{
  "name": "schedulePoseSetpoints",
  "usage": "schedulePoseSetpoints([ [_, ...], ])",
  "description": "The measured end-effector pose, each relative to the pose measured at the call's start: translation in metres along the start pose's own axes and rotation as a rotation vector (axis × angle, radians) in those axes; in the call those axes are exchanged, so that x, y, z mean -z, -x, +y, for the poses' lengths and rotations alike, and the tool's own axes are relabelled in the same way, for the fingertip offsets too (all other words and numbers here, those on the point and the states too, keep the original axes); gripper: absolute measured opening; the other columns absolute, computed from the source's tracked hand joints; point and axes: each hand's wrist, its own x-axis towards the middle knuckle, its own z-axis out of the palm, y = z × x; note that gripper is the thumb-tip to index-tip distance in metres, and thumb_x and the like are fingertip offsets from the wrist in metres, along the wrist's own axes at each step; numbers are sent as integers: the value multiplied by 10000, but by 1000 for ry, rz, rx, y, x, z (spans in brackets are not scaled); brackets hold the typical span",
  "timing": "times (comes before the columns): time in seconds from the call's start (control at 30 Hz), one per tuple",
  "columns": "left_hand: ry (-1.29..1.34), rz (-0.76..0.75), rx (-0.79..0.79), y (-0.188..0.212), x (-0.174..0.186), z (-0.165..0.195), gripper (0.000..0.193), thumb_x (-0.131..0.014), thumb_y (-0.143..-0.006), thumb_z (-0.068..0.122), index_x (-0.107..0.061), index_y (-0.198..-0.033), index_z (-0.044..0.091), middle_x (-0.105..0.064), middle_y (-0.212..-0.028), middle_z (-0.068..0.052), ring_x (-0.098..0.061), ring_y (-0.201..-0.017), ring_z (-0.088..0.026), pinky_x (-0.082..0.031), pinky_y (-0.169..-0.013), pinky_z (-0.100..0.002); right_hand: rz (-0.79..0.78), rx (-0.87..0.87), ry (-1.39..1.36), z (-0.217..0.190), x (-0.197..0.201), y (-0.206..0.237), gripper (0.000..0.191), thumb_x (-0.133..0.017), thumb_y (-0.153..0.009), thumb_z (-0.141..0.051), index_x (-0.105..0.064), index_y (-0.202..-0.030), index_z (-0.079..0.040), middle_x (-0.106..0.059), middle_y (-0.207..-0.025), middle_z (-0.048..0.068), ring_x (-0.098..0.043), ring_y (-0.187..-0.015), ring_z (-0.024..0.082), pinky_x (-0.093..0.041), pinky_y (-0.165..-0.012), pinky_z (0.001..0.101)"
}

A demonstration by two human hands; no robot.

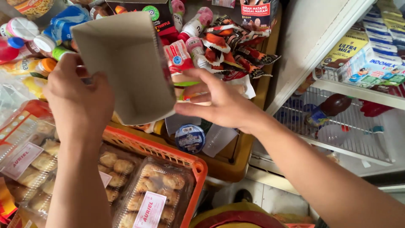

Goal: The person restocks a refrigerated display by placing yogurt drink bottles and packaged snacks onto shelves. They open a cardboard box, remove individual snack packs, and arrange them inside the fridge alongside other beverages.

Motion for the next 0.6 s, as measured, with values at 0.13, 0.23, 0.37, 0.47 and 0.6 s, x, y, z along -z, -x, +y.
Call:
schedulePoseSetpoints([
  [0.13, 152, -58, 116, -4, -10, 12, 266, -691, -890, 159, -652, -1091, -11, -733, -1027, -153, -744, -906, -231, -588, -769, -374, 25, 87, -61, 2, -6, -3, 1126, -812, -864, -481, -112, -1631, -46, -448, -1531, 246, -506, -1390, 303, -502, -1067, 447],
  [0.23, 284, -129, 229, -1, -21, 20, 398, -757, -898, 262, -610, -1173, 14, -702, -1125, -149, -723, -971, -217, -601, -794, -367, 157, -189, -211, 4, -2, -8, 959, -716, -861, -377, -131, -1569, -102, -552, -1407, 166, -707, -1155, 272, -628, -815, 421],
  [0.37, 757, -270, 533, 5, -47, 30, 693, -769, -836, 412, -384, -1303, 73, -619, -1213, -167, -656, -1072, -222, -586, -792, -360, 233, -118, -278, 5, 9, -18, 529, -535, -961, -147, -447, -1474, -57, -693, -1262, 170, -764, -1008, 248, -646, -729, 361],
  [0.47, 1006, -260, 745, 2, -72, 33, 789, -750, -756, 450, -272, -1290, 121, -544, -1212, -152, -643, -1090, -227, -605, -762, -389, 251, -101, -247, 8, 22, -27, 463, -513, -966, -84, -482, -1428, -71, -701, -1190, 145, -761, -911, 216, -648, -681, 359],
  [0.6, 1152, -91, 726, -12, -102, 32, 785, -830, -773, 384, -281, -1247, 81, -490, -1208, -156, -603, -1091, -227, -578, -855, -388, 226, 0, -217, 26, 47, -44, 357, -528, -1045, -169, -575, -1383, -60, -674, -1057, 127, -700, -867, 137, -673, -648, 342],
])
